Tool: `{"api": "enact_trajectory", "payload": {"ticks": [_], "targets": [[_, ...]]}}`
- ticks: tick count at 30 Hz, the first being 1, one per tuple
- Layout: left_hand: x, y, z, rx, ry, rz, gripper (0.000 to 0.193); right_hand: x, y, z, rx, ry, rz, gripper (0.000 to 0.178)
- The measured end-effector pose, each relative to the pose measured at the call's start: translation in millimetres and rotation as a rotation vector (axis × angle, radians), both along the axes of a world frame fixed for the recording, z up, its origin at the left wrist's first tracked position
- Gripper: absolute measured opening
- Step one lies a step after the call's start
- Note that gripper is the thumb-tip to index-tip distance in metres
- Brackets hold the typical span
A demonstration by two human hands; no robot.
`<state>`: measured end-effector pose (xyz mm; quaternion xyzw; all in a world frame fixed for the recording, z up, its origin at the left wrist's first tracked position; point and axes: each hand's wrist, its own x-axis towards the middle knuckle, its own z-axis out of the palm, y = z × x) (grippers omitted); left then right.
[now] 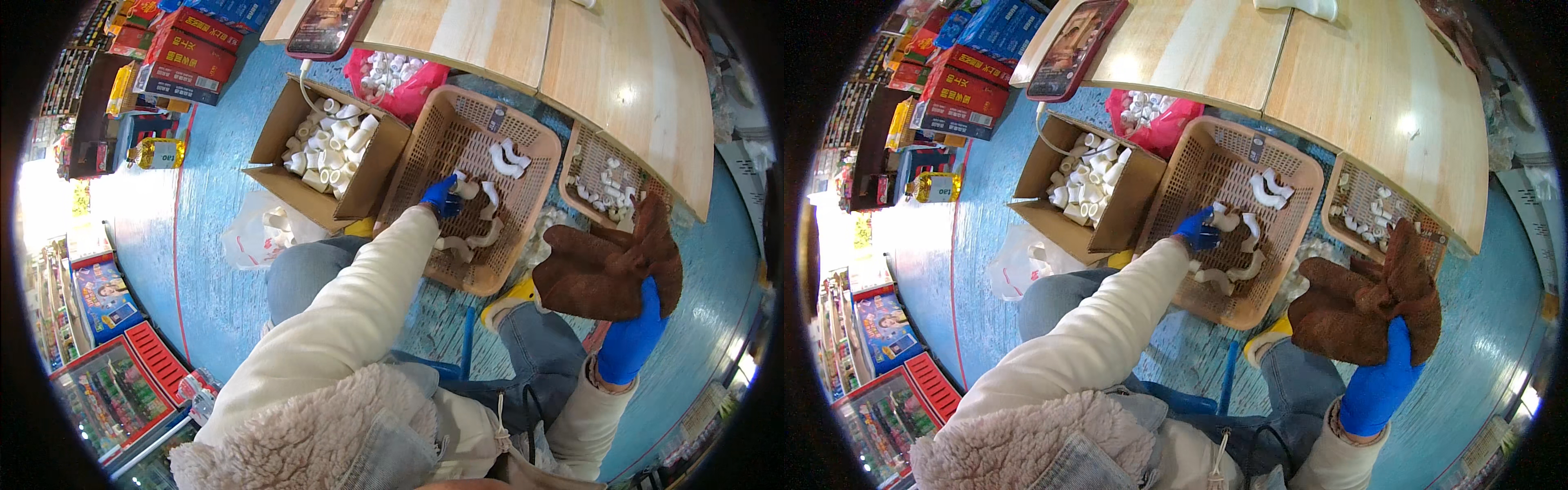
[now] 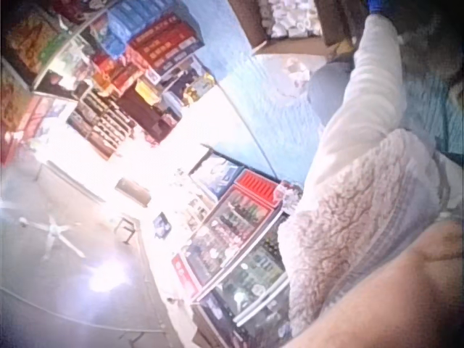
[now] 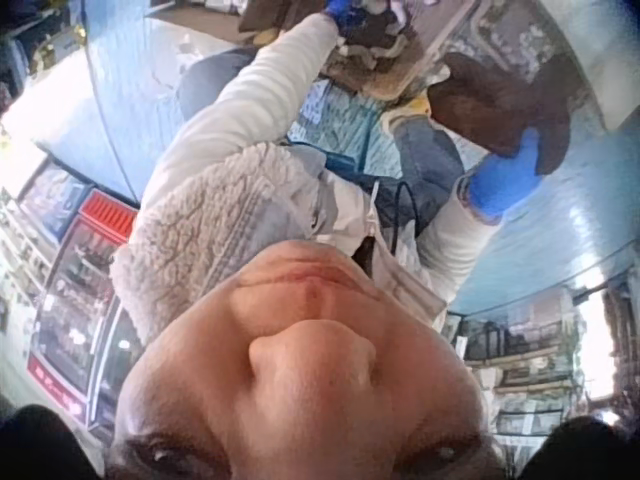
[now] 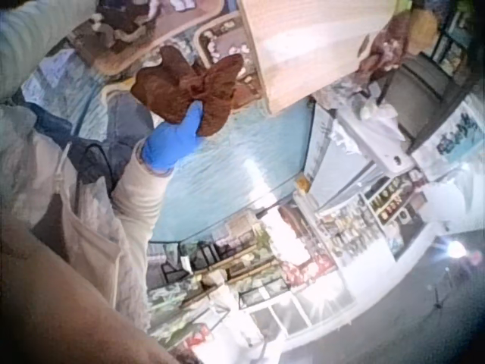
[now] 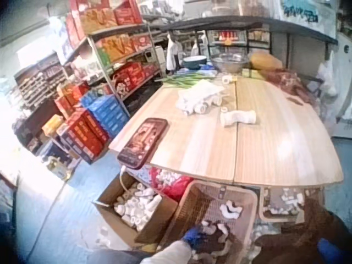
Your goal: The person sits on a low stool and wipes white plastic pipe fittings with a brown cloth. They pick each fitting from a basket, wipe it, and place it into a cardboard box. The process repeats for multiple fittings.
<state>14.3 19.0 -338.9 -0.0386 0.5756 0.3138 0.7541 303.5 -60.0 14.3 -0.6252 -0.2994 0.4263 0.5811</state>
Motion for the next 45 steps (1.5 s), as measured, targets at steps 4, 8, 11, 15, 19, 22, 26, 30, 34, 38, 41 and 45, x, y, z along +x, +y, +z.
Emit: {"api": "enact_trajectory", "payload": {"ticks": [4, 8, 11, 15, 19, 22, 26, 30, 34, 38, 41, 45], "targets": [[7, 9, 0, 0.088, 0.282, -0.296, 0.048, -5, 4, 2, -0.010, -0.003, -0.058, 0.032], [14, 29, 11, 0.257, 0.633, -0.766, 0.048, -3, 4, -3, 0.008, 0.042, -0.035, 0.034], [27, 32, 34, 0.506, 1.016, -0.914, 0.039, -1, 5, -4, -0.020, 0.036, -0.032, 0.035], [29, 17, 88, 0.798, 1.118, -0.804, 0.037, -7, 9, 0, 0.007, 0.132, -0.035, 0.037], [13, -22, 146, 0.996, 1.244, -1.109, 0.033, -17, 18, 8, 0.101, 0.152, 0.037, 0.041], [-3, -46, 171, 1.114, 1.063, -1.731, 0.031, -22, 24, 10, 0.148, 0.144, 0.044, 0.041], [-14, -38, 182, 0.667, 0.961, -1.739, 0.047, -22, 35, 8, 0.172, 0.108, 0.048, 0.041], [-30, -22, 215, 0.925, 1.216, -2.046, 0.039, -19, 45, 1, 0.217, 0.112, 0.138, 0.040], [-53, -9, 273, 0.830, 0.451, -0.587, 0.030, -20, 46, -1, 0.209, 0.165, 0.143, 0.039], [-52, -17, 298, 0.795, 0.050, -0.210, 0.028, -26, 47, 3, 0.187, 0.117, 0.154, 0.038], [-47, -18, 300, 0.851, 0.023, -0.173, 0.030, -31, 49, 2, 0.176, 0.076, 0.180, 0.038], [-44, -11, 302, 0.909, 0.055, -0.226, 0.033, -37, 54, -8, 0.150, 0.130, 0.111, 0.035]]}}
